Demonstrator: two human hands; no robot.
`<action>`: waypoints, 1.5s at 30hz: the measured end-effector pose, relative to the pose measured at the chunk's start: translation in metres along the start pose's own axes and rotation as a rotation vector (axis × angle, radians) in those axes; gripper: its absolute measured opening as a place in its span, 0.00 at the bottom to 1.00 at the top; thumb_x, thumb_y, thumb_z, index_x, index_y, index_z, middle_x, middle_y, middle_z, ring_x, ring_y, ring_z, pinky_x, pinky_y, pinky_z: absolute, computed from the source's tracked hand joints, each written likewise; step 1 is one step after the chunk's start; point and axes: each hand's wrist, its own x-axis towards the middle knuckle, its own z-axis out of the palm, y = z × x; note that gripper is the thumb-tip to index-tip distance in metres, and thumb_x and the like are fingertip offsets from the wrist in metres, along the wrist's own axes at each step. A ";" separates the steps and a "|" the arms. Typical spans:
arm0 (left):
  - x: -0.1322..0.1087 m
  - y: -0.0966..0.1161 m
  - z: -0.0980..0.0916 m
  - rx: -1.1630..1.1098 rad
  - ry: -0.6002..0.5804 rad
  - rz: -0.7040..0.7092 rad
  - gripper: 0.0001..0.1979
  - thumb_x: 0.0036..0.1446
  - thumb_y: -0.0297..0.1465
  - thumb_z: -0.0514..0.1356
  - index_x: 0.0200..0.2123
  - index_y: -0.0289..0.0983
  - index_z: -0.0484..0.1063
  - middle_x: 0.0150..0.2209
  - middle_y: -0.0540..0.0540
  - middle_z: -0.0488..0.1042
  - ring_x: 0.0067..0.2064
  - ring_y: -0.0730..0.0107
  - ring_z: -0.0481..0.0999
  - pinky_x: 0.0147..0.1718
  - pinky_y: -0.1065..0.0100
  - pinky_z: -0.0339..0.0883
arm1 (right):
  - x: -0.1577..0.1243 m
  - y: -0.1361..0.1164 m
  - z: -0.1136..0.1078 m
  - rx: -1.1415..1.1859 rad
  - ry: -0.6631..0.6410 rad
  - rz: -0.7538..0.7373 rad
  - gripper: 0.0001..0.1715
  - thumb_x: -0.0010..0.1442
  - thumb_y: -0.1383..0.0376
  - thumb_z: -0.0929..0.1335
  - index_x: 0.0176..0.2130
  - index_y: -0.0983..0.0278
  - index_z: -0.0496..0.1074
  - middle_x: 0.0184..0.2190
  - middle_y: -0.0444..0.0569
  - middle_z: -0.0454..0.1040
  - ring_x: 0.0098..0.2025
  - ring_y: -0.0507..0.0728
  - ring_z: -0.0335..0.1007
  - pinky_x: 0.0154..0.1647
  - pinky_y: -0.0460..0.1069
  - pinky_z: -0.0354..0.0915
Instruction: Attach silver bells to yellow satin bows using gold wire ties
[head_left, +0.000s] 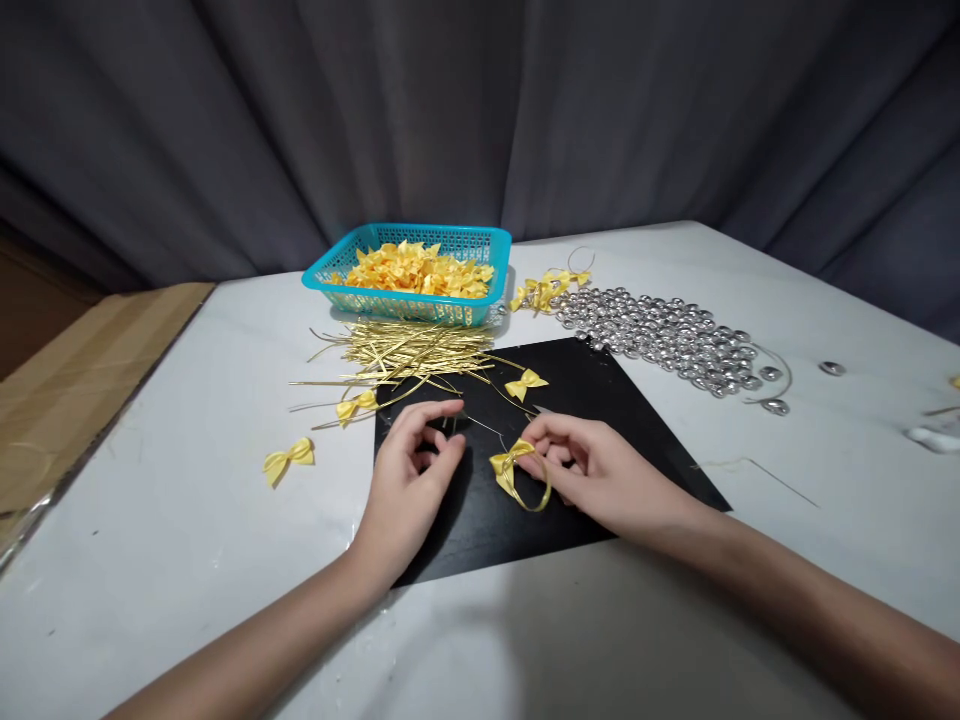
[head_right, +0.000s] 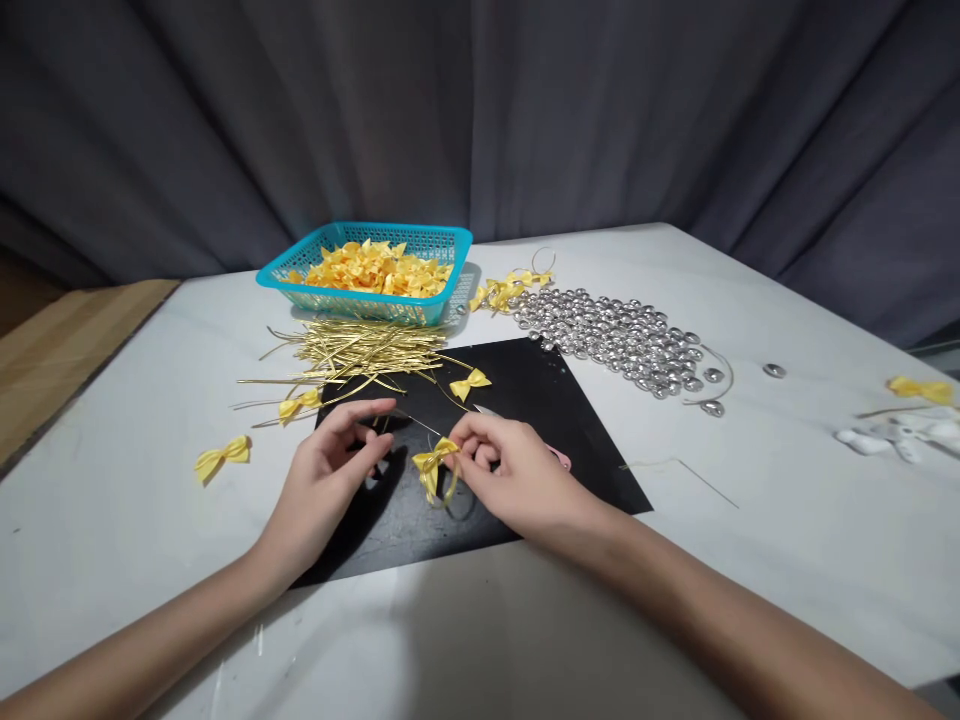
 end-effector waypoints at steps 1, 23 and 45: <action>-0.001 -0.001 0.000 0.039 0.026 0.031 0.12 0.54 0.31 0.59 0.44 0.38 0.70 0.43 0.47 0.69 0.32 0.74 0.66 0.29 0.72 0.61 | 0.000 0.000 0.000 0.031 -0.004 0.030 0.12 0.53 0.59 0.69 0.31 0.65 0.66 0.17 0.37 0.57 0.18 0.46 0.50 0.18 0.42 0.47; -0.003 0.003 0.002 0.107 -0.368 0.004 0.11 0.56 0.36 0.57 0.29 0.36 0.74 0.22 0.52 0.68 0.25 0.74 0.62 0.24 0.72 0.55 | -0.010 -0.006 -0.003 -0.122 0.071 -0.340 0.08 0.58 0.63 0.66 0.33 0.64 0.73 0.33 0.46 0.66 0.20 0.45 0.53 0.21 0.45 0.51; -0.002 0.003 0.004 0.052 -0.307 -0.025 0.08 0.53 0.34 0.61 0.34 0.36 0.76 0.28 0.50 0.74 0.28 0.74 0.66 0.27 0.73 0.59 | -0.008 -0.003 0.000 -0.196 0.193 -0.352 0.05 0.59 0.66 0.63 0.34 0.64 0.67 0.28 0.43 0.61 0.20 0.46 0.51 0.17 0.43 0.51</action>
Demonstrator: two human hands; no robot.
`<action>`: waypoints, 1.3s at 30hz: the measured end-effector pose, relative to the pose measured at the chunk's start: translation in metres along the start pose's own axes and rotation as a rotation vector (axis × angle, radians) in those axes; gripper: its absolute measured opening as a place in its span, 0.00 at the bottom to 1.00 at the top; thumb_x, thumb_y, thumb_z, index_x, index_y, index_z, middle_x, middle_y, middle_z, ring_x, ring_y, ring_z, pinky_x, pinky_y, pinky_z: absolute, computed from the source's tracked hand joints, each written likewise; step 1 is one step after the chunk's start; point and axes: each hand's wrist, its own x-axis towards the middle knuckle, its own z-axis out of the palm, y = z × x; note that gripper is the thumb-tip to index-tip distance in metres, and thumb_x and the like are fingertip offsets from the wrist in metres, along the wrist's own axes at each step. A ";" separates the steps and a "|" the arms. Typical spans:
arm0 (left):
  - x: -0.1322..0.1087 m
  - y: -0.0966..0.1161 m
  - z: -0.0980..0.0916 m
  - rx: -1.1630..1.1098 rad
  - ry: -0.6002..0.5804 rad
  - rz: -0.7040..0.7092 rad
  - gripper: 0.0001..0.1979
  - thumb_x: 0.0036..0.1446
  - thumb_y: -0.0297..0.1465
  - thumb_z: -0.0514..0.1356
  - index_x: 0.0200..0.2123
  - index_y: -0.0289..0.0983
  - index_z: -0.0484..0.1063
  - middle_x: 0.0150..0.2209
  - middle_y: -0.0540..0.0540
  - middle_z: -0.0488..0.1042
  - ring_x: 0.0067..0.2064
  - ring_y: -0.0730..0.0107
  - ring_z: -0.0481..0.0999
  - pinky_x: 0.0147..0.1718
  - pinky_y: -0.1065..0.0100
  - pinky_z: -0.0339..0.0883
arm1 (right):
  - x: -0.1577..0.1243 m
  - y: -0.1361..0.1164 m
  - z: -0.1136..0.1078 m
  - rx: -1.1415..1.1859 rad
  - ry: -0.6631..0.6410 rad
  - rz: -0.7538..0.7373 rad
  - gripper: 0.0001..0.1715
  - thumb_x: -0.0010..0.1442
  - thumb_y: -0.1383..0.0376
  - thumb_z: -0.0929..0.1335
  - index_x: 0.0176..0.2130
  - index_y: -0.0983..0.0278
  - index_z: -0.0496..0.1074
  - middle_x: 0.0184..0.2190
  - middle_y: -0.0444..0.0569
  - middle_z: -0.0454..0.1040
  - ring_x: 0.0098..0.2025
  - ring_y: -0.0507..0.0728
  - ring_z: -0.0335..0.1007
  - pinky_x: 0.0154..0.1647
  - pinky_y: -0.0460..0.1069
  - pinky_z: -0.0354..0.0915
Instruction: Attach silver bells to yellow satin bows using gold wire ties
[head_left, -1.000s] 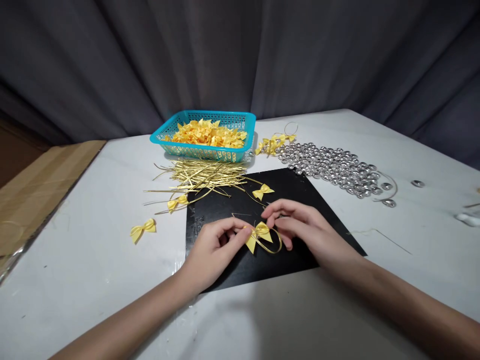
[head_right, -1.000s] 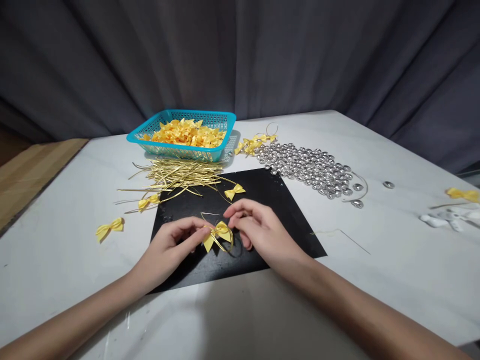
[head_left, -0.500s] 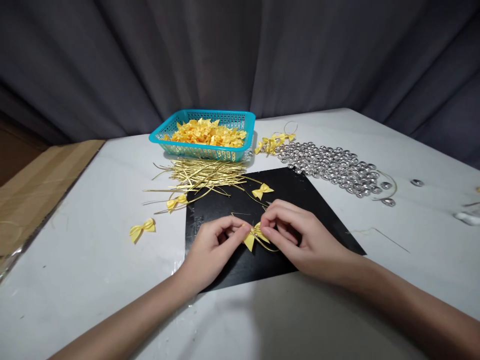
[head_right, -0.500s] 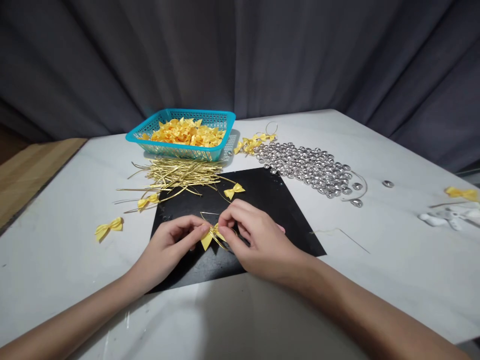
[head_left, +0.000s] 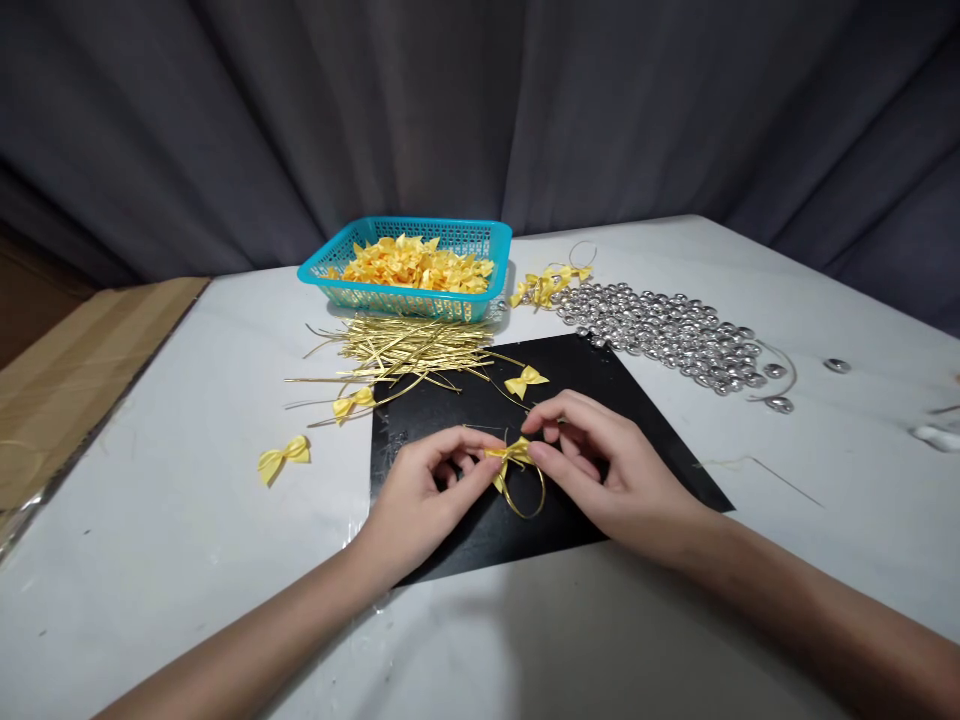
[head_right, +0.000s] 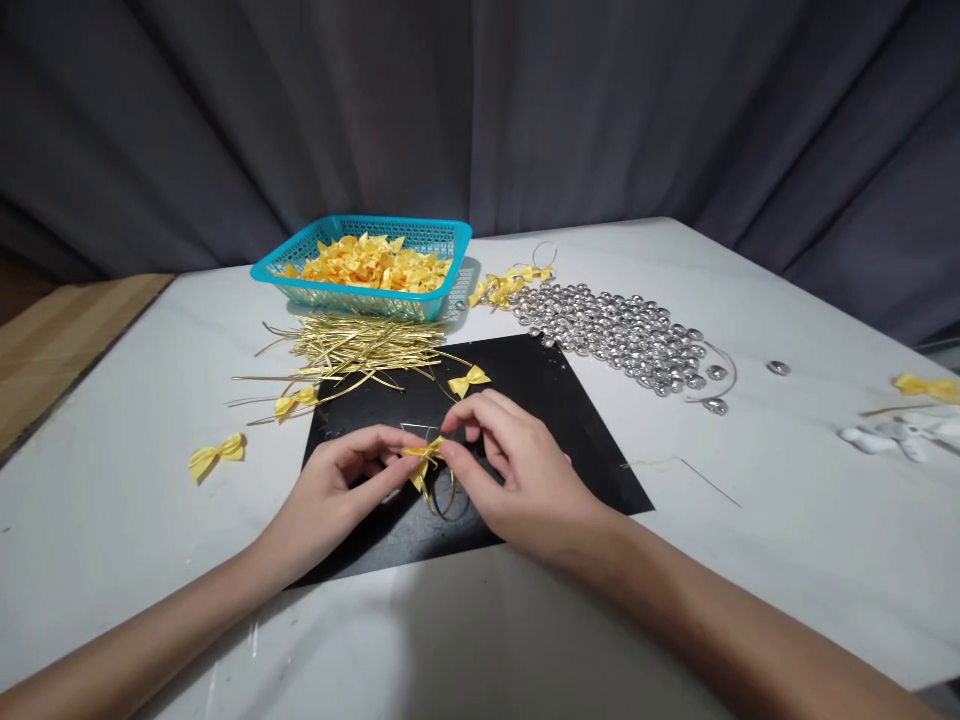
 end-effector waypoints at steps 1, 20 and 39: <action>0.000 0.000 0.000 0.007 0.001 0.007 0.08 0.53 0.33 0.61 0.34 0.36 0.76 0.28 0.50 0.74 0.28 0.74 0.65 0.26 0.73 0.58 | 0.000 0.001 0.001 0.002 -0.005 -0.007 0.05 0.59 0.65 0.63 0.35 0.64 0.68 0.29 0.43 0.62 0.19 0.46 0.51 0.16 0.43 0.51; -0.001 0.003 -0.004 -0.078 -0.024 -0.010 0.10 0.55 0.35 0.60 0.27 0.35 0.75 0.23 0.52 0.71 0.27 0.76 0.67 0.28 0.74 0.60 | -0.001 0.015 0.003 -0.471 0.088 -0.545 0.11 0.64 0.69 0.61 0.35 0.65 0.73 0.30 0.48 0.71 0.29 0.50 0.69 0.24 0.43 0.61; -0.004 0.003 -0.004 -0.124 0.008 0.046 0.09 0.57 0.34 0.59 0.27 0.36 0.72 0.23 0.54 0.69 0.25 0.78 0.66 0.27 0.76 0.61 | -0.002 0.008 -0.001 -0.374 -0.018 -0.448 0.08 0.61 0.73 0.58 0.36 0.64 0.62 0.27 0.45 0.67 0.25 0.50 0.62 0.24 0.44 0.55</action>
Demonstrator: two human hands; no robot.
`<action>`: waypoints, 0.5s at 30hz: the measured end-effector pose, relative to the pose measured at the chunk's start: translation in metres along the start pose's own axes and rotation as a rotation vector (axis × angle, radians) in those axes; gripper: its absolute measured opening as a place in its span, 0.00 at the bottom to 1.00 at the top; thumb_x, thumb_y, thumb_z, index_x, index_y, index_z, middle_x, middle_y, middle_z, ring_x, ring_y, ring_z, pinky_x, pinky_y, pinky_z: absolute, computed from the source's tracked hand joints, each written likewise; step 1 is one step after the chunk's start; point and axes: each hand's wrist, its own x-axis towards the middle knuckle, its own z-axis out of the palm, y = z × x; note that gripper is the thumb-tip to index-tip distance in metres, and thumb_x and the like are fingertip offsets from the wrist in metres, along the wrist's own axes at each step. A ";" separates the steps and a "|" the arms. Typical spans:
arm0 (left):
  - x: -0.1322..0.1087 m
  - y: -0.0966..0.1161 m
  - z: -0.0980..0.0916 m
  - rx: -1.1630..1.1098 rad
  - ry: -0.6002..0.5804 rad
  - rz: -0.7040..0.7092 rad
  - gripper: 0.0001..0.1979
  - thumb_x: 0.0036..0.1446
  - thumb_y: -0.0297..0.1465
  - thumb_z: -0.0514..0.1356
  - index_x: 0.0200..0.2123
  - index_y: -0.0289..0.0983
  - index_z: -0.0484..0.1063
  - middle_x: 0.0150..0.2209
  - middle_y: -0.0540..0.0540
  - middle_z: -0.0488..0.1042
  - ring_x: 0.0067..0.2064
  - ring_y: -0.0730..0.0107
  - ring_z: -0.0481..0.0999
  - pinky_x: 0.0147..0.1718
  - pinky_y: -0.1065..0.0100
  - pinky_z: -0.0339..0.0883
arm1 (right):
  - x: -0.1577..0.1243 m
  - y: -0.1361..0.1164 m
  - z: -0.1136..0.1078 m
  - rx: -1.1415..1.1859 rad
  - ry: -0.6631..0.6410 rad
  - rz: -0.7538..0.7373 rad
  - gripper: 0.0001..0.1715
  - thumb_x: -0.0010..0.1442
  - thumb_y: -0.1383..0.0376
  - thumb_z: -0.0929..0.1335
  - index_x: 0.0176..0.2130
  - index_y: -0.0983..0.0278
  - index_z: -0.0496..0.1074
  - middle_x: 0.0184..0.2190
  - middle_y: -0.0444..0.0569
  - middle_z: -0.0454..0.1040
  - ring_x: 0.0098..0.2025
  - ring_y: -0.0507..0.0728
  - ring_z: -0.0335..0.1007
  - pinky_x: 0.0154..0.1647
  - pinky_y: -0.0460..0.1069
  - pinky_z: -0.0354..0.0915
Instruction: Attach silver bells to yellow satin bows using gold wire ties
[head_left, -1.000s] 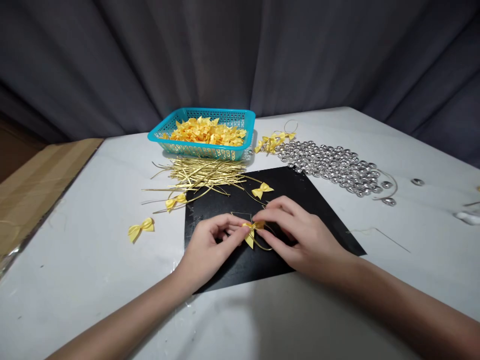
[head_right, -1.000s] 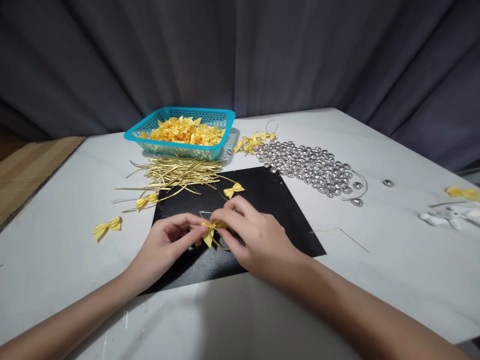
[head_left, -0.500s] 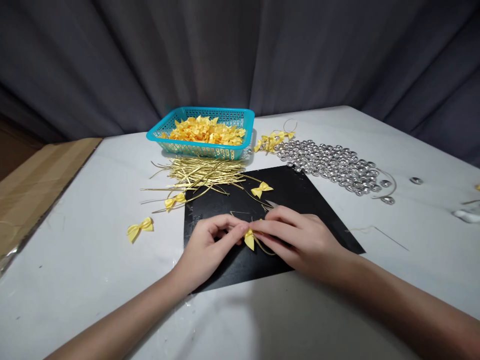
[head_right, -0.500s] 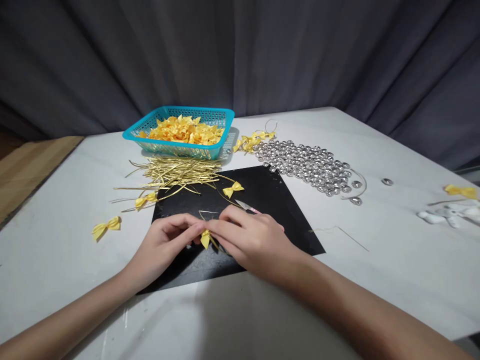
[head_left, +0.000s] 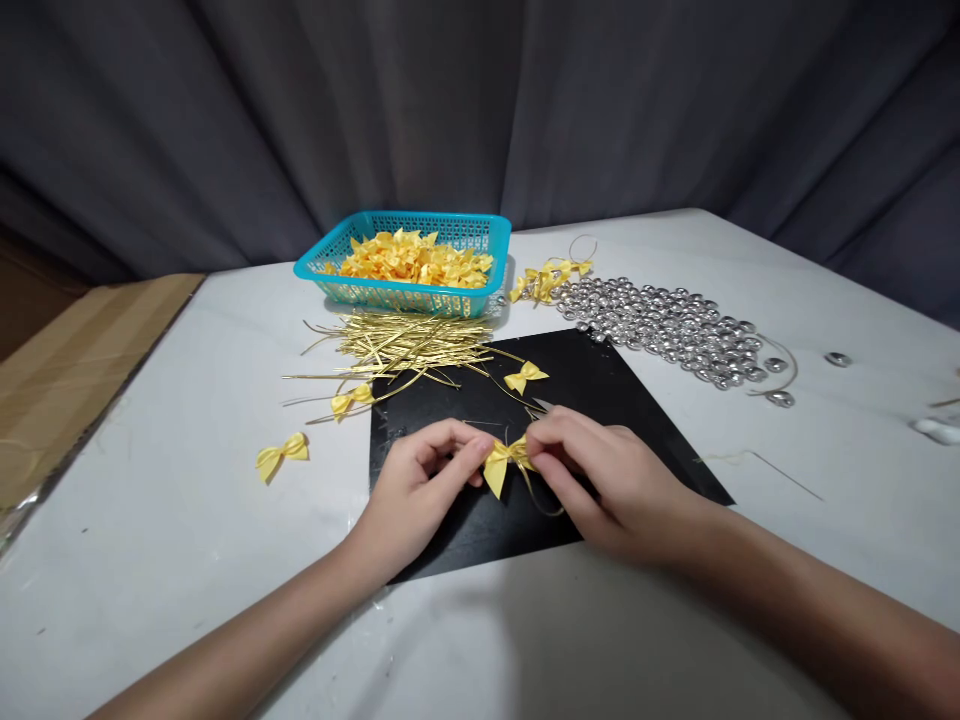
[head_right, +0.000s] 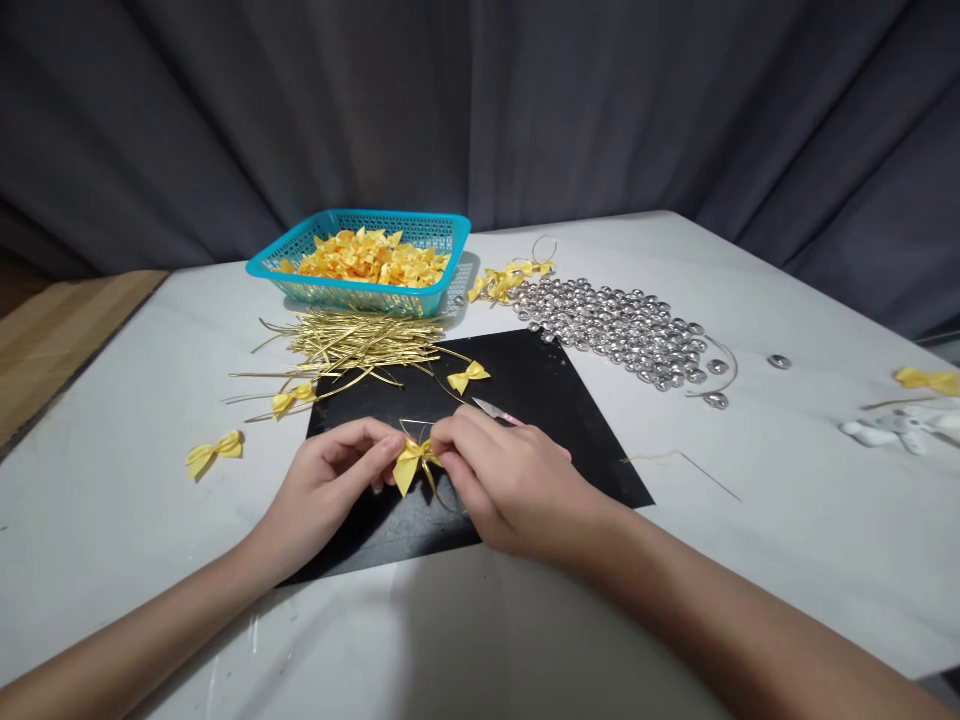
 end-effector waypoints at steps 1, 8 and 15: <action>0.000 0.000 0.000 -0.006 0.014 -0.002 0.09 0.56 0.33 0.59 0.27 0.36 0.73 0.23 0.53 0.70 0.25 0.78 0.66 0.26 0.76 0.61 | 0.000 0.000 0.000 0.029 0.007 0.037 0.07 0.61 0.74 0.59 0.36 0.63 0.62 0.27 0.44 0.67 0.25 0.50 0.61 0.24 0.43 0.55; 0.000 0.001 0.002 -0.044 0.041 -0.028 0.06 0.53 0.31 0.62 0.28 0.35 0.76 0.23 0.52 0.74 0.25 0.79 0.69 0.26 0.77 0.63 | -0.003 -0.003 0.000 0.172 0.087 0.111 0.06 0.58 0.74 0.62 0.36 0.63 0.64 0.28 0.44 0.65 0.24 0.47 0.58 0.21 0.42 0.53; 0.000 0.002 0.002 -0.094 0.028 -0.043 0.05 0.52 0.30 0.63 0.26 0.35 0.74 0.22 0.52 0.75 0.25 0.78 0.72 0.26 0.77 0.65 | 0.001 -0.011 0.006 0.146 0.178 0.170 0.10 0.56 0.68 0.68 0.24 0.65 0.67 0.19 0.42 0.64 0.21 0.47 0.57 0.20 0.43 0.52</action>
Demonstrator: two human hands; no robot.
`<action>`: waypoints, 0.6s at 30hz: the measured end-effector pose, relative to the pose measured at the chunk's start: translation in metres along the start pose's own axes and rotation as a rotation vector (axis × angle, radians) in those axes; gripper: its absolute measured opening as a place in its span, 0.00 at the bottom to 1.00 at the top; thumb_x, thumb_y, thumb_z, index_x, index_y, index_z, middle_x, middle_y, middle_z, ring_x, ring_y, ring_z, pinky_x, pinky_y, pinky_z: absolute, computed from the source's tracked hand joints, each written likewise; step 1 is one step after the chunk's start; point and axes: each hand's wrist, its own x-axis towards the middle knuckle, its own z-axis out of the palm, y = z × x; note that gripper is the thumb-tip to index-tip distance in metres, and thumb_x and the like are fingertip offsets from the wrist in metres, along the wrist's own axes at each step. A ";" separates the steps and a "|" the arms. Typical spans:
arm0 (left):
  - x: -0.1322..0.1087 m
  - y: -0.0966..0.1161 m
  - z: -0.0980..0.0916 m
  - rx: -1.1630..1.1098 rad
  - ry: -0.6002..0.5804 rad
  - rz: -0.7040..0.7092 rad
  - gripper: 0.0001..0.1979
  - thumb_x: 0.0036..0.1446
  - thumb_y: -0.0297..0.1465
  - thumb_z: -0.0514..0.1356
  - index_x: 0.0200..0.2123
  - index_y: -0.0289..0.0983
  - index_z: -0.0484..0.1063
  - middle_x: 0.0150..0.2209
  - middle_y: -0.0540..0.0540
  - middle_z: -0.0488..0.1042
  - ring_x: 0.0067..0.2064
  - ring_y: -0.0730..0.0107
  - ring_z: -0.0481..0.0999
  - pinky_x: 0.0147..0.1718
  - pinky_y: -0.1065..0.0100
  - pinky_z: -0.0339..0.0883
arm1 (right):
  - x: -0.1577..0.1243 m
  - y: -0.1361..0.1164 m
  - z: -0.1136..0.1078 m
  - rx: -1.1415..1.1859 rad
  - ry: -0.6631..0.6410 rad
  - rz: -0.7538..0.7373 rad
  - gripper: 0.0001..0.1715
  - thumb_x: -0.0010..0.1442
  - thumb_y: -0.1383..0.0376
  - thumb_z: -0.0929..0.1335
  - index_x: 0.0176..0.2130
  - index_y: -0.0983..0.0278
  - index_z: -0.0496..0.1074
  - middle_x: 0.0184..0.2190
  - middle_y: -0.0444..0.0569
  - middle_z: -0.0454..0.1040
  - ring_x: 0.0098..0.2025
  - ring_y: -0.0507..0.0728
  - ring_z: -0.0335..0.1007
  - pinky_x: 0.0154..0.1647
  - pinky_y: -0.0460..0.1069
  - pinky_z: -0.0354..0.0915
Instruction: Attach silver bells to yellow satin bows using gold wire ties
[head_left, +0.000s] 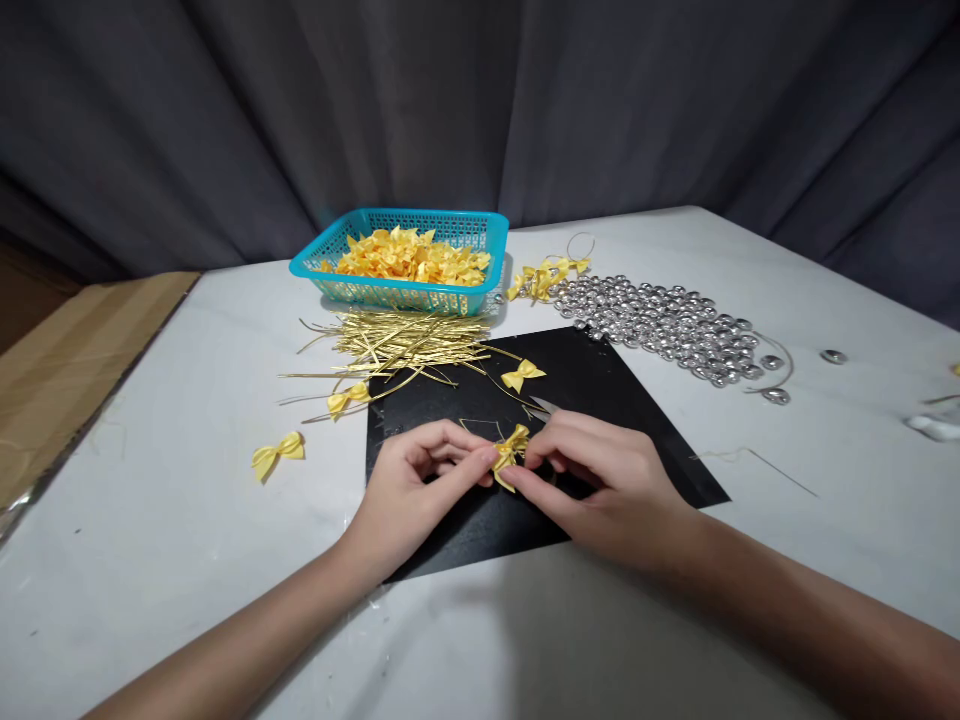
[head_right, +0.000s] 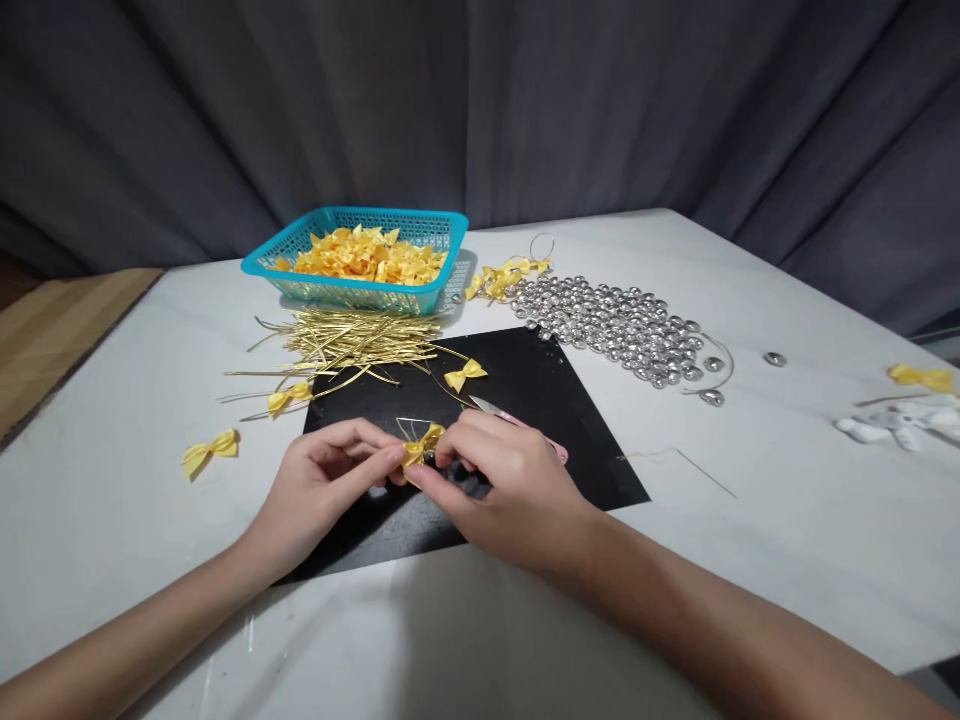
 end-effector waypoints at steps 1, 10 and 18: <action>0.000 0.000 0.000 0.002 -0.004 -0.003 0.05 0.52 0.30 0.63 0.26 0.35 0.74 0.22 0.52 0.75 0.25 0.78 0.72 0.27 0.77 0.66 | 0.000 0.000 0.001 -0.002 0.004 0.006 0.09 0.56 0.69 0.68 0.25 0.65 0.68 0.19 0.42 0.64 0.21 0.47 0.57 0.20 0.43 0.52; -0.001 -0.002 0.001 0.081 -0.002 0.011 0.06 0.53 0.31 0.62 0.27 0.35 0.73 0.24 0.51 0.74 0.27 0.76 0.72 0.29 0.75 0.65 | 0.000 0.002 0.000 -0.033 -0.008 0.006 0.07 0.56 0.73 0.64 0.27 0.65 0.69 0.22 0.43 0.65 0.22 0.48 0.59 0.20 0.43 0.52; 0.000 -0.003 0.001 0.129 0.012 0.018 0.06 0.54 0.32 0.61 0.28 0.36 0.72 0.25 0.52 0.73 0.27 0.77 0.71 0.28 0.76 0.63 | 0.002 0.005 -0.004 -0.062 0.026 -0.037 0.09 0.56 0.75 0.64 0.27 0.64 0.65 0.21 0.42 0.62 0.21 0.48 0.56 0.20 0.44 0.52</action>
